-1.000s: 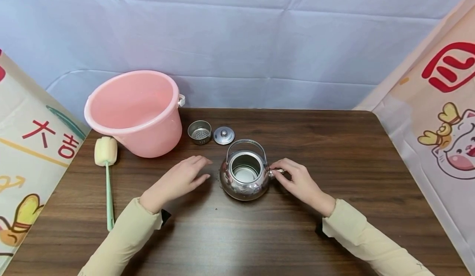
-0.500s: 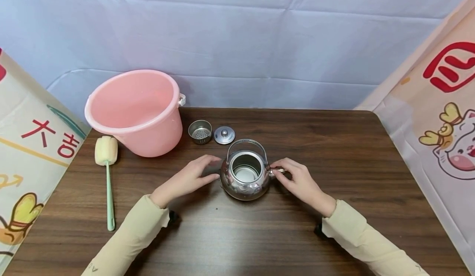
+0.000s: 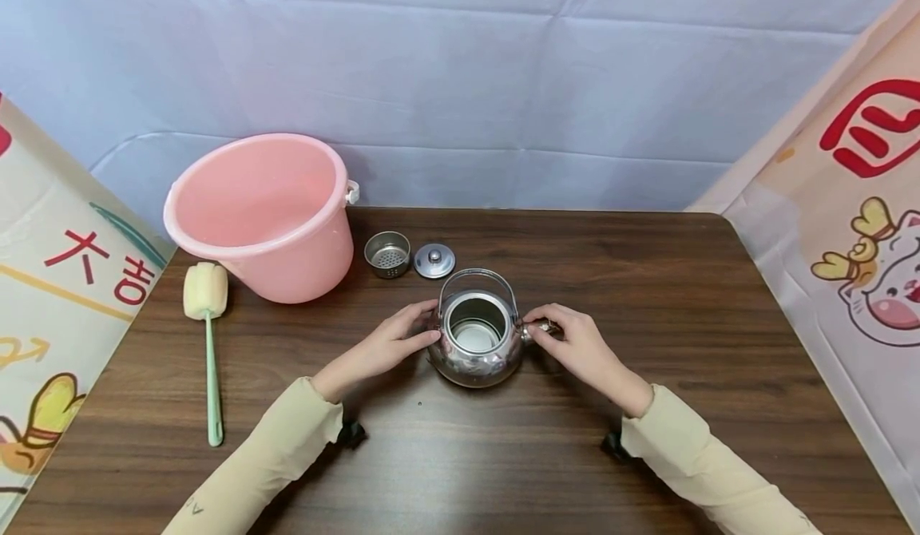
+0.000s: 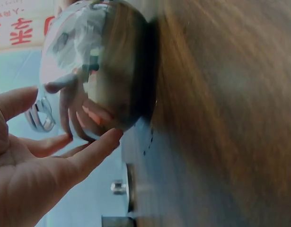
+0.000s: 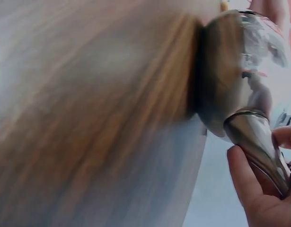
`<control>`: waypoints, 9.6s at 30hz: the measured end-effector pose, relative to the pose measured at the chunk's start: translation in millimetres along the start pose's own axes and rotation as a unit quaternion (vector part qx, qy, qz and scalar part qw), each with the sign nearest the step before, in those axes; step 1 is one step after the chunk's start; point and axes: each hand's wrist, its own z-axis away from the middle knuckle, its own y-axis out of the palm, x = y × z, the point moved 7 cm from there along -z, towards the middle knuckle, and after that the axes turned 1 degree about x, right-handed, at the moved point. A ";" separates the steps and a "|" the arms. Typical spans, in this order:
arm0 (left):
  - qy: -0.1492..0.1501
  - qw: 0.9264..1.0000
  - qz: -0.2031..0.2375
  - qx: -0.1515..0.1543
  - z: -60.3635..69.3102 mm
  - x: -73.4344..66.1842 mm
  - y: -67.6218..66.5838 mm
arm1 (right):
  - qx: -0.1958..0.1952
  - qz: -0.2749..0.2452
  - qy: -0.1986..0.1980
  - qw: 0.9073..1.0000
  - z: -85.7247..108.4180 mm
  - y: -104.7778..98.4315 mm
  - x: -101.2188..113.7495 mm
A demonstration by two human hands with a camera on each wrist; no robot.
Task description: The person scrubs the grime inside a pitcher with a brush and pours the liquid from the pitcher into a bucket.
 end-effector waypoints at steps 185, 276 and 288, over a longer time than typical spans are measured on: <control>0.134 0.900 0.392 -0.133 45.5 -105.8 -249.4 | -0.164 -0.136 -0.131 0.968 -186.9 -41.3 209.0; 0.191 0.938 0.192 -0.218 70.1 -74.9 -240.1 | -0.197 -0.210 -0.240 0.927 -184.4 8.8 209.3; 0.236 0.922 0.176 -0.250 75.2 -80.9 -242.5 | -0.213 -0.219 -0.311 0.900 -180.6 3.2 221.2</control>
